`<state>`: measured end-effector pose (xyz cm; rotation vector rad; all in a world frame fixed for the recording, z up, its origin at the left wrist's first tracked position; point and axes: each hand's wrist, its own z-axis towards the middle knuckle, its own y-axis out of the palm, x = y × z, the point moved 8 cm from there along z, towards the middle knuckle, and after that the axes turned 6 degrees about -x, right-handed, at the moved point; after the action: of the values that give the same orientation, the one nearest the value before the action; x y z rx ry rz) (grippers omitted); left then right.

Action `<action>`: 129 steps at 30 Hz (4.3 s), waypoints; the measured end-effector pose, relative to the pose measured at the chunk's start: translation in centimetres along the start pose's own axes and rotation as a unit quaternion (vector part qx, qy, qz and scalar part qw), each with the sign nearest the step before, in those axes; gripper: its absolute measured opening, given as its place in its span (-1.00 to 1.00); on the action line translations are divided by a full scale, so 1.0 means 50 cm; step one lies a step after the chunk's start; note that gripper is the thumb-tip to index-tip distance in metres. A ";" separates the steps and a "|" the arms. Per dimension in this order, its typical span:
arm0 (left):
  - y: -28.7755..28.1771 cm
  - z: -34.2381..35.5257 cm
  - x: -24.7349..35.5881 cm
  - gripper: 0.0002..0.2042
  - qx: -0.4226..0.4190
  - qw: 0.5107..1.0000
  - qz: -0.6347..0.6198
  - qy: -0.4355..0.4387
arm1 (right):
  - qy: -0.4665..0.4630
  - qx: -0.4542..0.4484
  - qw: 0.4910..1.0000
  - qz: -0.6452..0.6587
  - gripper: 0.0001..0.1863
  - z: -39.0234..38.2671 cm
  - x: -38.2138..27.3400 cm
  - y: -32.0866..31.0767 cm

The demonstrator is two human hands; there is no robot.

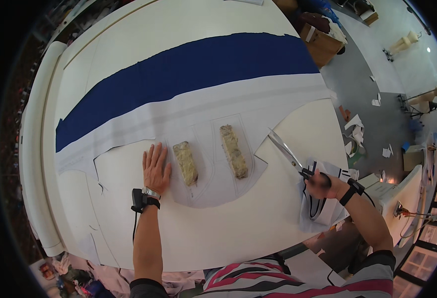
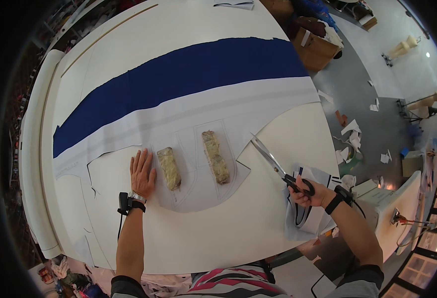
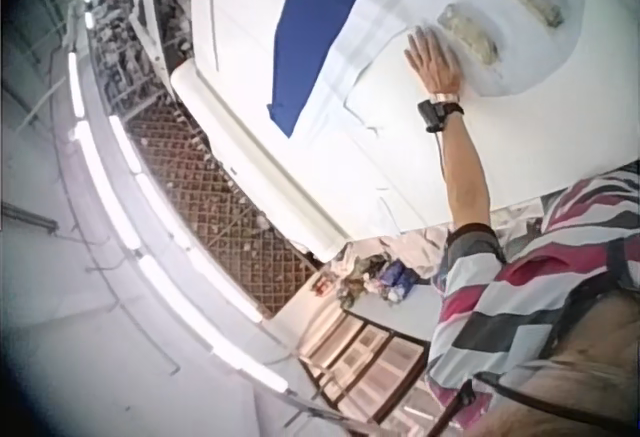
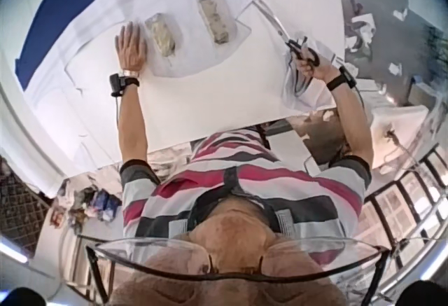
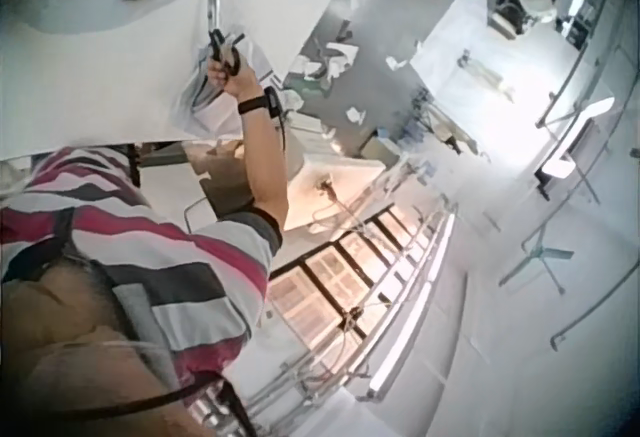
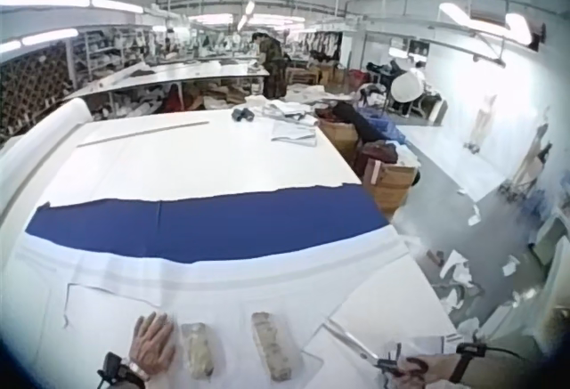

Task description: Cutting fabric according to a paper pattern using scissors.

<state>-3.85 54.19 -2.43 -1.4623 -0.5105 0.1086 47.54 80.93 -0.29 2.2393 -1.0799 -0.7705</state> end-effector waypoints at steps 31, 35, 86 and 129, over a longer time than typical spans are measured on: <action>-0.011 0.002 0.010 -0.33 -0.010 1.000 -0.010 -0.013 | -0.036 0.056 0.995 -0.079 -0.47 0.071 -0.009 0.062; -0.007 0.002 0.002 -0.34 -0.009 1.000 -0.004 -0.014 | -0.049 0.081 0.987 -0.129 -0.58 0.103 -0.029 0.053; -0.018 -0.002 0.007 -0.33 -0.040 0.998 -0.030 -0.046 | 0.183 0.001 0.841 -0.509 -0.67 0.156 -0.555 -0.072; -0.010 -0.002 -0.002 -0.37 -0.043 0.997 -0.035 -0.048 | 0.224 -0.006 0.724 -0.653 -0.57 0.238 -0.664 -0.063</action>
<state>-4.04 54.01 -1.99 -1.5265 -0.6514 0.1037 23.84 107.16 -2.03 2.7276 0.9258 -0.5829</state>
